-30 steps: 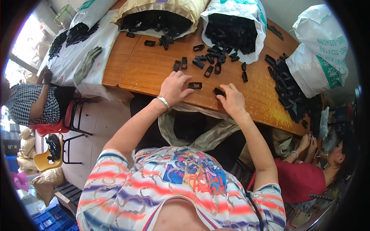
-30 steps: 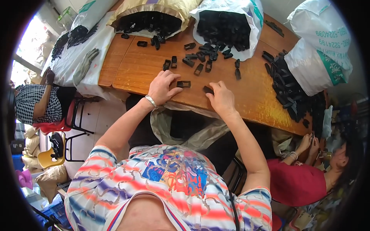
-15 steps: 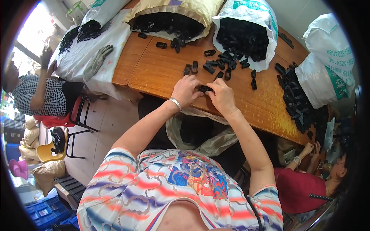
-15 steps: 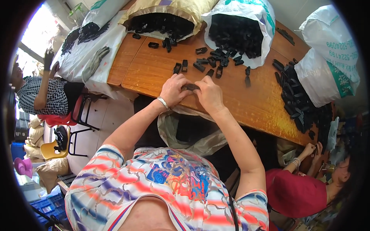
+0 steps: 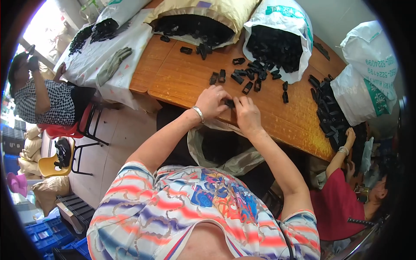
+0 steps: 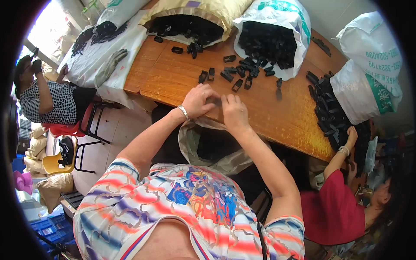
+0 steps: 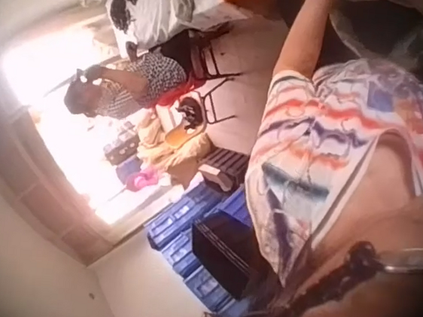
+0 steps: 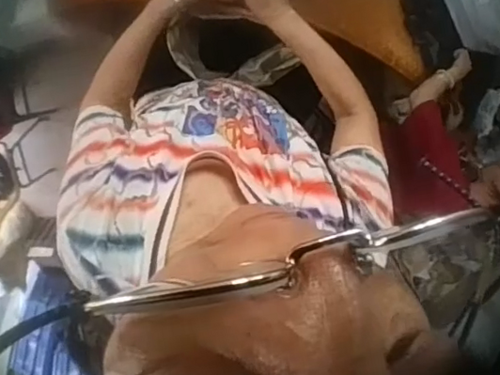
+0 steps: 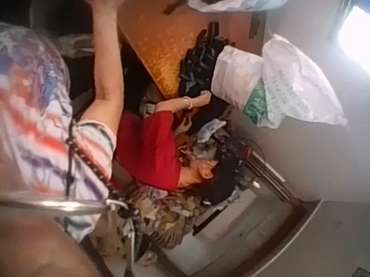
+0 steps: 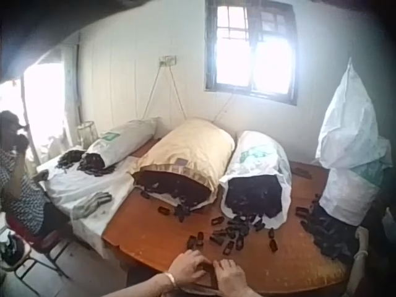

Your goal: Sorting and inspecting small black plastic components from bags at a workshop table.

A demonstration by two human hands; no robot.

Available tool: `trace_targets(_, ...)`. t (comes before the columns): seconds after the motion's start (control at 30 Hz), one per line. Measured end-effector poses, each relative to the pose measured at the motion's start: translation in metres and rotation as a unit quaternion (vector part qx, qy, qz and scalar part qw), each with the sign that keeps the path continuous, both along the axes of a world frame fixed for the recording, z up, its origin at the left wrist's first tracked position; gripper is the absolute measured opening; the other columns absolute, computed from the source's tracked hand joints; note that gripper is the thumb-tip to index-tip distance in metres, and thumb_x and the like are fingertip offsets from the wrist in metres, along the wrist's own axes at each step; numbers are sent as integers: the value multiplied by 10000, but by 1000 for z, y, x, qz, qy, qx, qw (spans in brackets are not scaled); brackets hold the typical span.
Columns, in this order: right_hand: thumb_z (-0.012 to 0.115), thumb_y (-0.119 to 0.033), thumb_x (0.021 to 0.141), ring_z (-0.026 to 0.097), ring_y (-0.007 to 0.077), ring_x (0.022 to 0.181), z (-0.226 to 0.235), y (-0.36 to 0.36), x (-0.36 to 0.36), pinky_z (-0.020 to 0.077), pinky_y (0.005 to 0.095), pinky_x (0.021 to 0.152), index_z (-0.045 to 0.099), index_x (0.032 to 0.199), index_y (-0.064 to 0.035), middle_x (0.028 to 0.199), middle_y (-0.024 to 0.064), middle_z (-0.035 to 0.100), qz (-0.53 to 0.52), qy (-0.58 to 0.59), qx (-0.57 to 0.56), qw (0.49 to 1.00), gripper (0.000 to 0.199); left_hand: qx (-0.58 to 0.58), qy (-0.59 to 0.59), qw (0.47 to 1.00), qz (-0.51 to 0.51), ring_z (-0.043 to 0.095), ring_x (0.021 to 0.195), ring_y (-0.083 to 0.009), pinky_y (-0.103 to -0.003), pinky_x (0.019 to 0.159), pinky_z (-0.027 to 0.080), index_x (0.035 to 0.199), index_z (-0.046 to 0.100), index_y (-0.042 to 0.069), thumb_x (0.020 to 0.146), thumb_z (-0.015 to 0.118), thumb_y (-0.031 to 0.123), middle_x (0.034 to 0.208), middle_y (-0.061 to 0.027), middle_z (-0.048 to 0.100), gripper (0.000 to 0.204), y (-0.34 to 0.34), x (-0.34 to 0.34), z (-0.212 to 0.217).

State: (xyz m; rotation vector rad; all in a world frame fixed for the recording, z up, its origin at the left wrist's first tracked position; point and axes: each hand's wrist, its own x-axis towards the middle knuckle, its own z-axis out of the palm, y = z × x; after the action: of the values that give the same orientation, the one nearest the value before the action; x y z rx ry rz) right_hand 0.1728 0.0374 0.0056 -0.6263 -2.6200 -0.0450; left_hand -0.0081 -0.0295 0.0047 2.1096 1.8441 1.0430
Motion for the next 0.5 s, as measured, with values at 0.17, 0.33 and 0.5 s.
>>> trace_targets(0.17, 749, -85, 722, 629, 326, 863, 11, -70, 45, 530, 410, 705, 634, 1062, -54, 953, 125, 596, 42, 5, -165, 985, 361, 9, -52, 998, 36, 593, 951, -283, -379, 805, 505, 991, 678, 83, 783, 642, 78, 941, -89, 628, 211, -1, -31, 19)
trace_targets(0.33, 765, -151, 755, 648, 326, 806, -2, -75, 51, 537, 397, 682, 664, 1053, -58, 962, 112, 635, 66, 7, -231, 971, 329, -75, 17, 974, 215, 588, 1009, -301, -392, 874, 489, 1052, 657, 44, 811, 728, 331, 1022, -117, 615, 381, 25, -47, 22)
trace_targets(0.5, 698, -104, 810, 643, 318, 735, 31, -11, 31, 520, 383, 646, 690, 937, -52, 833, 125, 640, 13, 129, -177, 976, 138, -107, 46, 967, 225, 566, 1090, -315, -397, 930, 484, 1046, 683, 57, 825, 725, 280, 1095, -140, 605, 316, 36, -38, 19)
